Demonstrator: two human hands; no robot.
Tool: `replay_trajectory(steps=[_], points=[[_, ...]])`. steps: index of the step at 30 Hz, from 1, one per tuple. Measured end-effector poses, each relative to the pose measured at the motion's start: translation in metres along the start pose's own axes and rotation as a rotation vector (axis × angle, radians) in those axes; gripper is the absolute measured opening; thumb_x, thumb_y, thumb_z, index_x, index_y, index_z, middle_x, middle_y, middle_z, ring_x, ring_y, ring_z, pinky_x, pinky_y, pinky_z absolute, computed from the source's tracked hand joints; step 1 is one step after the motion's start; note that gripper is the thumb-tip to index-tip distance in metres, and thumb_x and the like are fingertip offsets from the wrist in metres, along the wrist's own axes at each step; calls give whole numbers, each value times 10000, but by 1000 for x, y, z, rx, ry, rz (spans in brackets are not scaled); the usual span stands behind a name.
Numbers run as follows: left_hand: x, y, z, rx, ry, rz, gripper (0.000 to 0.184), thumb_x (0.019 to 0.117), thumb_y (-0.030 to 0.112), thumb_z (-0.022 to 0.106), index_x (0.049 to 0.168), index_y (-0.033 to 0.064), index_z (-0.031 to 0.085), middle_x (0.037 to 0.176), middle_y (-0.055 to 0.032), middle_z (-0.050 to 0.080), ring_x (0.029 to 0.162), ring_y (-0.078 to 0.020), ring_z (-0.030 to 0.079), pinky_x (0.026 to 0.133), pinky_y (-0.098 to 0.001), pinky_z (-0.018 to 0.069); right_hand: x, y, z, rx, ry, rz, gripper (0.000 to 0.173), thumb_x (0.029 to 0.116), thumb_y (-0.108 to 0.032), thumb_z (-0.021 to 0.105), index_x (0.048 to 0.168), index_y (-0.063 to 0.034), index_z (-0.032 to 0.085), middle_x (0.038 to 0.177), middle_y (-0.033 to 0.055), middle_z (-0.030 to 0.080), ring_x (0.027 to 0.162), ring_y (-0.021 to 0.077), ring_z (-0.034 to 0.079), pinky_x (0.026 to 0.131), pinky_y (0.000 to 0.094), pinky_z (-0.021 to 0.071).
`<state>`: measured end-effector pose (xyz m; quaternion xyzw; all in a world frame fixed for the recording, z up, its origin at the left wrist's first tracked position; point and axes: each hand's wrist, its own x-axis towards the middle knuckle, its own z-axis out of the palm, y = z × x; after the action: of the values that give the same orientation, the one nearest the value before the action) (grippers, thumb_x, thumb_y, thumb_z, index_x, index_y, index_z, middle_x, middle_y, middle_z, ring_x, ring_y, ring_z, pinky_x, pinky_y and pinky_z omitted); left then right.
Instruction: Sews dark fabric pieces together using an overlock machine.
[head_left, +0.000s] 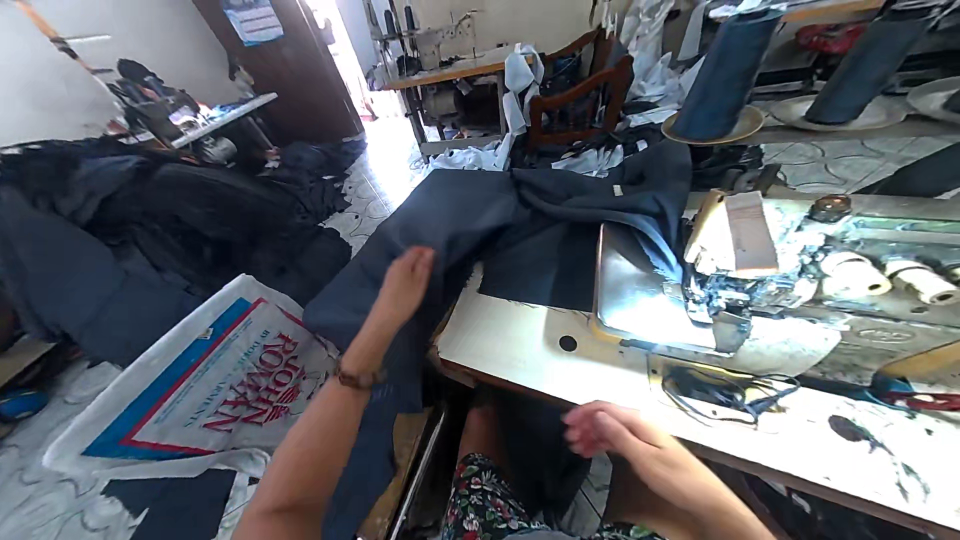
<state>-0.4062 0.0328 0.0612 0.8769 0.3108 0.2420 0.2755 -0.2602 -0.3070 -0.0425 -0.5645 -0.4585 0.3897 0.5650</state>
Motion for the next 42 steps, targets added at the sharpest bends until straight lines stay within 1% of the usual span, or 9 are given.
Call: replay_trajectory(steps=[2,4,10,15,18,20,22,27,42], points=[[-36,27,18,-12,-133,109,313,1076,240,529,1051,-22,699,833,-143,662,732,-221,625,703,-436,542,25,5,19,281,-110,160,648,1046,-538,375,1365,-1,546,1165,60,728,1053,185,712,944,388,585],[-77,45,36,-39,-288,221,295,1046,219,556,984,-5,737,828,-91,690,727,-131,624,713,-319,538,49,4,27,509,-72,187,811,980,-686,425,1452,-27,430,1252,67,690,1132,211,683,971,407,562],[-159,68,80,-152,-842,627,266,1050,156,556,1049,-27,750,918,-169,746,854,-295,738,783,-488,588,78,-17,25,590,534,412,165,1080,-98,447,1198,-61,556,882,22,715,767,79,714,686,252,609],[-88,76,108,34,-376,683,351,1022,258,608,1293,46,675,1343,-172,644,1264,-316,613,1065,-473,496,42,1,37,475,451,139,204,1029,-24,450,1184,-43,580,960,-7,736,871,57,715,816,258,610],[-42,80,113,89,-571,621,526,1058,400,523,1467,70,545,1475,-139,566,1445,-320,449,1218,-611,243,23,-4,38,348,444,102,255,1005,-19,474,1238,-23,577,1058,-17,724,975,33,698,901,238,586],[-30,84,113,-15,-702,644,457,1052,370,550,1338,22,629,1230,-152,696,1221,-272,625,1129,-552,380,11,-8,31,307,440,129,283,1002,-26,481,1267,-17,580,1116,-15,708,1024,15,677,934,221,565],[-28,85,118,-208,-662,708,285,991,226,660,1126,-23,694,959,-121,720,893,-162,685,846,-358,560,2,-10,24,299,419,148,293,1007,-30,485,1284,-15,579,1140,-24,708,1042,3,671,948,214,559],[-36,86,115,-480,-544,570,270,904,10,724,1158,-7,635,968,-59,687,704,-47,607,617,-191,525,-2,-13,18,364,357,202,266,1030,-42,473,1275,-19,574,1076,-44,719,995,-3,683,928,218,569],[-47,92,123,-470,-547,650,208,877,35,766,1043,-5,647,871,-19,722,767,-38,682,715,-208,589,14,-21,-4,435,108,160,172,1038,-110,492,1168,-125,603,997,-116,724,956,-34,679,904,197,567]])
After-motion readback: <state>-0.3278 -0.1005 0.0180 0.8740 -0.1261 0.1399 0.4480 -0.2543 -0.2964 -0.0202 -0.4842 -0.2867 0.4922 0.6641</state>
